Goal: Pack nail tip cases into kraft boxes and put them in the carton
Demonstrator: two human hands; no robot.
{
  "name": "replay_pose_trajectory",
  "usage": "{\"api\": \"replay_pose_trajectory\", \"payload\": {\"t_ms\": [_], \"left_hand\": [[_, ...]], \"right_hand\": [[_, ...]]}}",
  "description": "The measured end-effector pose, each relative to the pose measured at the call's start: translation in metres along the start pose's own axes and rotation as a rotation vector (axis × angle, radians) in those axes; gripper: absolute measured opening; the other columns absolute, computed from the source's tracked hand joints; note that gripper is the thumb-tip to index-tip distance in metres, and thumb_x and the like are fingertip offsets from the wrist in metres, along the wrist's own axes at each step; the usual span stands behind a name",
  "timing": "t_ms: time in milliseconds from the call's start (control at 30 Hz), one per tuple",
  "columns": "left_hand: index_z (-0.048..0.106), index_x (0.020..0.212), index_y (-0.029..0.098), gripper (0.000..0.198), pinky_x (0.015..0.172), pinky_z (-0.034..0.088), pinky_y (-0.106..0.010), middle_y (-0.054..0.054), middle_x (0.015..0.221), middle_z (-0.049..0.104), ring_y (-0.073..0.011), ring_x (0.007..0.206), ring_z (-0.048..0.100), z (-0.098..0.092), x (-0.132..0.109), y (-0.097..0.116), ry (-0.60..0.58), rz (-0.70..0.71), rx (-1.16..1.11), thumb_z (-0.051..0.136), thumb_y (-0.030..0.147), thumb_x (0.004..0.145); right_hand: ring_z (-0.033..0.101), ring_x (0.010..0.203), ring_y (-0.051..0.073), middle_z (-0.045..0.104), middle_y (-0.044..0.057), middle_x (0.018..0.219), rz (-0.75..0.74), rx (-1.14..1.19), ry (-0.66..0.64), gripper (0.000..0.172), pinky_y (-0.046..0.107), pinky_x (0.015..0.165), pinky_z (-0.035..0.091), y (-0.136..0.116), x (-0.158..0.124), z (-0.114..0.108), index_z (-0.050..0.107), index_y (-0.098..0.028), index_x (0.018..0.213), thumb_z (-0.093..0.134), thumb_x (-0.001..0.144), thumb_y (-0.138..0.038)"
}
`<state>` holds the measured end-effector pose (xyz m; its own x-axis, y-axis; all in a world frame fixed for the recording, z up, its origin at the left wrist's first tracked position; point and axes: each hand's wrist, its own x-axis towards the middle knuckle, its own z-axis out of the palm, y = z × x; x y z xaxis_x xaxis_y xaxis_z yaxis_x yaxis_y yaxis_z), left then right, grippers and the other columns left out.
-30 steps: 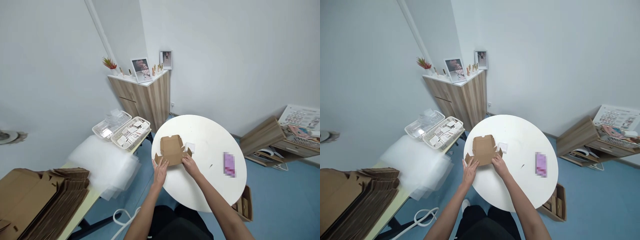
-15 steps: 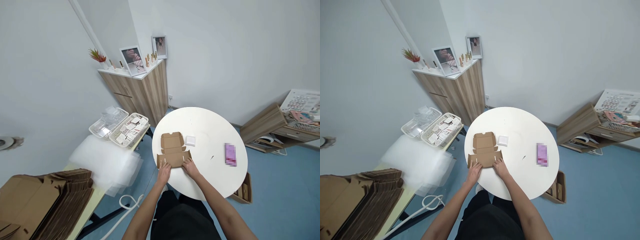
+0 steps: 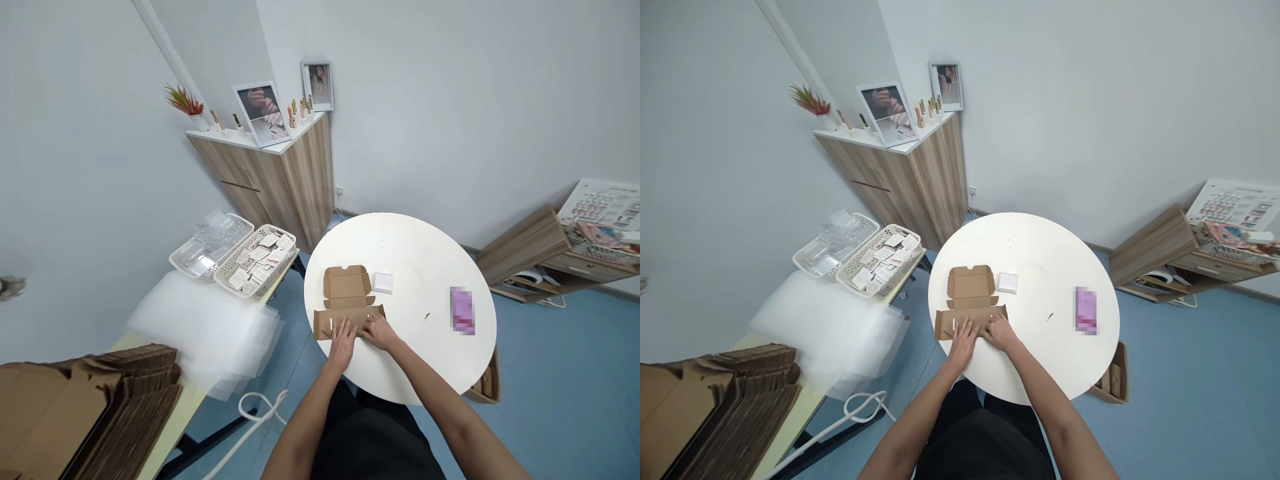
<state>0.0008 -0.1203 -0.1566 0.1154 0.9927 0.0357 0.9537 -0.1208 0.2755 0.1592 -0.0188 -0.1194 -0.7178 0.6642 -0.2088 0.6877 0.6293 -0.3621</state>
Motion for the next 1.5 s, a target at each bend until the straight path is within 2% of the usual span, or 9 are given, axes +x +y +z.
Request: {"api": "replay_pose_trajectory", "payload": {"t_ms": [233, 467, 733, 867, 933, 1067, 1167, 1400, 1500], "left_hand": [[0.048, 0.137, 0.025, 0.05, 0.113, 0.031, -0.057, -0.01, 0.145, 0.049, -0.0254, 0.141, 0.036, 0.008, 0.001, 0.0, 0.043, -0.017, -0.034, 0.035, 0.006, 0.093], [0.064, 0.118, 0.023, 0.037, 0.108, 0.039, -0.056, -0.009, 0.136, 0.058, -0.0275, 0.137, 0.041, 0.01, 0.006, -0.005, 0.037, -0.054, -0.189, 0.037, 0.011, 0.095], [0.068, 0.105, 0.022, 0.029, 0.106, 0.038, -0.059, -0.01, 0.133, 0.06, -0.0285, 0.137, 0.041, 0.0, 0.012, -0.012, -0.002, -0.024, -0.279, 0.044, 0.011, 0.094], [0.067, 0.097, 0.021, 0.024, 0.112, 0.026, -0.064, -0.009, 0.146, 0.047, -0.0278, 0.144, 0.028, -0.017, 0.021, -0.013, -0.01, 0.096, -0.143, 0.045, 0.013, 0.094], [0.064, 0.106, 0.022, 0.02, 0.115, 0.021, -0.062, -0.009, 0.154, 0.035, -0.027, 0.147, 0.018, -0.029, 0.028, -0.014, -0.025, 0.137, -0.062, 0.051, 0.017, 0.092], [0.034, 0.145, 0.023, 0.077, 0.117, 0.012, -0.062, -0.013, 0.161, 0.012, -0.0304, 0.149, 0.005, -0.046, 0.046, -0.018, -0.043, 0.066, 0.059, 0.072, 0.033, 0.078], [0.014, 0.153, 0.022, 0.109, 0.117, 0.005, -0.064, -0.014, 0.161, 0.012, -0.0338, 0.148, 0.003, -0.045, 0.057, -0.021, -0.087, 0.004, 0.101, 0.077, 0.046, 0.068], [0.01, 0.154, 0.021, 0.115, 0.117, 0.012, -0.06, -0.015, 0.16, 0.018, -0.0351, 0.147, 0.012, -0.032, 0.06, -0.025, -0.214, -0.034, 0.084, 0.078, 0.049, 0.065], [0.008, 0.154, 0.02, 0.116, 0.117, 0.013, -0.06, -0.016, 0.16, 0.018, -0.0351, 0.147, 0.013, -0.031, 0.059, -0.025, -0.216, -0.039, 0.078, 0.078, 0.047, 0.065]], "right_hand": [[0.054, 0.102, 0.024, 0.062, 0.011, 0.108, 0.479, 0.288, 0.27, 0.021, 0.031, 0.087, 0.041, 0.019, 0.052, -0.033, 0.055, -0.017, 0.105, 0.049, 0.085, -0.02], [0.064, 0.089, 0.022, 0.066, 0.009, 0.102, 0.791, 0.572, 0.156, 0.036, 0.029, 0.072, 0.046, 0.029, 0.095, -0.038, 0.044, -0.018, 0.117, 0.053, 0.082, -0.023], [0.066, 0.094, 0.022, 0.07, 0.007, 0.103, 0.771, 0.555, 0.093, 0.021, 0.03, 0.076, 0.045, 0.033, 0.092, -0.039, 0.059, -0.02, 0.102, 0.049, 0.088, -0.031], [0.065, 0.099, 0.025, 0.072, 0.007, 0.102, 0.742, 0.517, 0.066, 0.021, 0.034, 0.085, 0.042, 0.034, 0.084, -0.043, 0.065, -0.021, 0.096, 0.048, 0.089, -0.031], [0.064, 0.1, 0.025, 0.072, 0.005, 0.102, 0.724, 0.507, 0.06, 0.023, 0.036, 0.088, 0.041, 0.033, 0.081, -0.043, 0.066, -0.022, 0.098, 0.047, 0.089, -0.03], [0.064, 0.102, 0.024, 0.072, 0.004, 0.105, 0.705, 0.5, 0.053, 0.025, 0.036, 0.088, 0.041, 0.033, 0.074, -0.041, 0.067, -0.025, 0.103, 0.048, 0.089, -0.03], [0.064, 0.101, 0.024, 0.072, 0.004, 0.104, 0.697, 0.508, 0.058, 0.025, 0.035, 0.086, 0.042, 0.032, 0.068, -0.038, 0.067, -0.024, 0.105, 0.049, 0.088, -0.03], [0.065, 0.09, 0.019, 0.072, 0.005, 0.1, 0.618, 0.602, 0.107, 0.022, 0.026, 0.076, 0.045, 0.023, 0.05, -0.038, 0.068, -0.021, 0.097, 0.05, 0.087, -0.029], [0.061, 0.103, 0.019, 0.068, 0.007, 0.113, 0.618, 0.636, 0.293, 0.03, 0.027, 0.084, 0.046, 0.023, 0.038, -0.035, 0.064, -0.02, 0.108, 0.045, 0.089, -0.033]]}}
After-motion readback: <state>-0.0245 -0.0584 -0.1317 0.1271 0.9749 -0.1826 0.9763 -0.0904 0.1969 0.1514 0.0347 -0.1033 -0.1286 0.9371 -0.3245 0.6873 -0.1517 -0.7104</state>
